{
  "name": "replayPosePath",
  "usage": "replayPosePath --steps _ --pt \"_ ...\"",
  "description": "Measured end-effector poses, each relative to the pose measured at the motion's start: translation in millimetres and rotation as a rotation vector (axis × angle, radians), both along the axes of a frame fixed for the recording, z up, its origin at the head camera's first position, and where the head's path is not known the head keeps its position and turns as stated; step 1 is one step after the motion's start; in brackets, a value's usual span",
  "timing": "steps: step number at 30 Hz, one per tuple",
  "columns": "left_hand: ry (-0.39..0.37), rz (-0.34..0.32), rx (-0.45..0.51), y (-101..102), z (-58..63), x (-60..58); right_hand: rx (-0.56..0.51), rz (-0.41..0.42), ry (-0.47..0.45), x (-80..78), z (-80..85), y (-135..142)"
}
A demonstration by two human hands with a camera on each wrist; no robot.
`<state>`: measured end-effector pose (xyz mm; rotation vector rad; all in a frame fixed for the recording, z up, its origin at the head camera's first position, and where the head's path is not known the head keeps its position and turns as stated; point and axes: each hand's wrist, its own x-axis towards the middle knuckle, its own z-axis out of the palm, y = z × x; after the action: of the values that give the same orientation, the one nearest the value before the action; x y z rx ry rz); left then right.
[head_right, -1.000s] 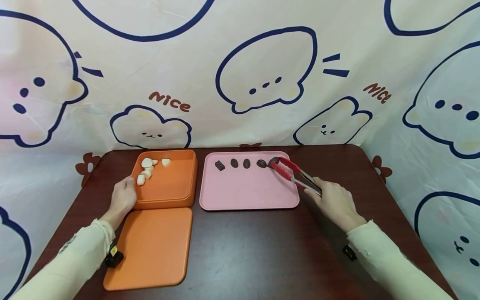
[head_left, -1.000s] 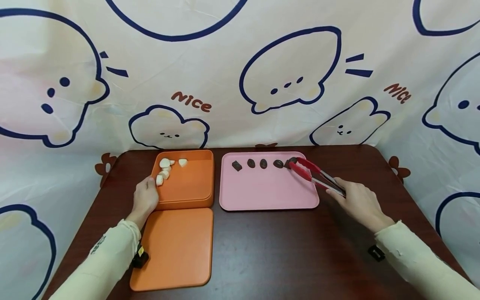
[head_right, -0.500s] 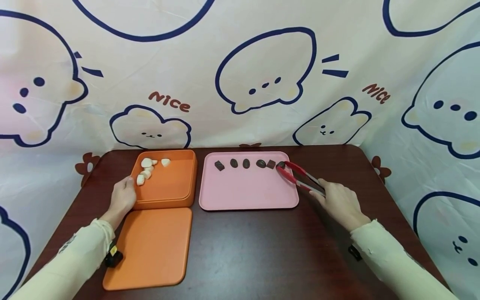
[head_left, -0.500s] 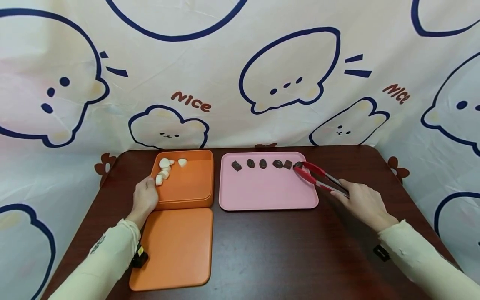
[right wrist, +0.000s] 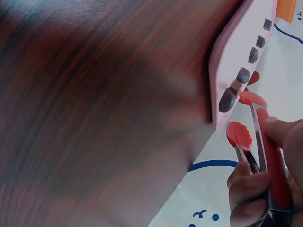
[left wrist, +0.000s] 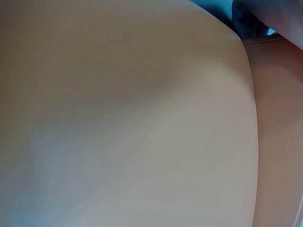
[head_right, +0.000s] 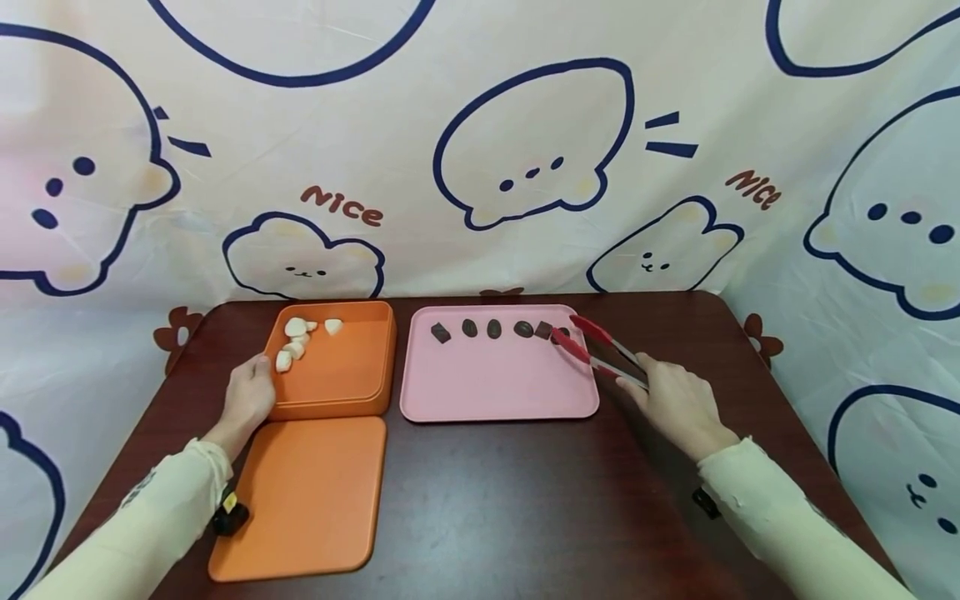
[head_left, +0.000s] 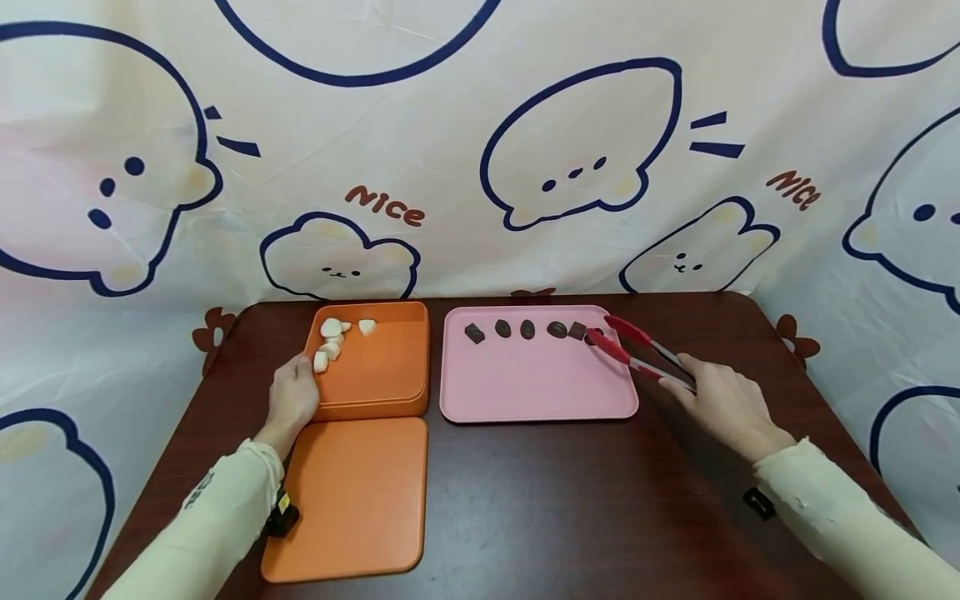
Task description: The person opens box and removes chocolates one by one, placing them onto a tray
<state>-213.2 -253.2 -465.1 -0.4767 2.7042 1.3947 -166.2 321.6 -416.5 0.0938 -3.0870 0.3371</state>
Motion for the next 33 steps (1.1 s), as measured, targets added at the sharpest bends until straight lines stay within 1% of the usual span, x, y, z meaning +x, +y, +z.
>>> replayPosePath --steps 6,13,22,33 --pt "0.005 0.000 -0.004 1 0.4 0.7 -0.062 0.022 0.007 0.1 2.7 -6" --pt "-0.002 0.002 -0.007 2 -1.3 0.2 -0.091 0.061 0.027 -4.4 3.1 -26" --pt "0.007 -0.001 -0.018 2 -1.6 -0.9 -0.107 0.101 0.076 -14.8 -0.6 -52" --pt "0.003 0.004 -0.016 1 -1.9 -1.2 -0.115 0.117 0.048 -20.7 0.5 -91"
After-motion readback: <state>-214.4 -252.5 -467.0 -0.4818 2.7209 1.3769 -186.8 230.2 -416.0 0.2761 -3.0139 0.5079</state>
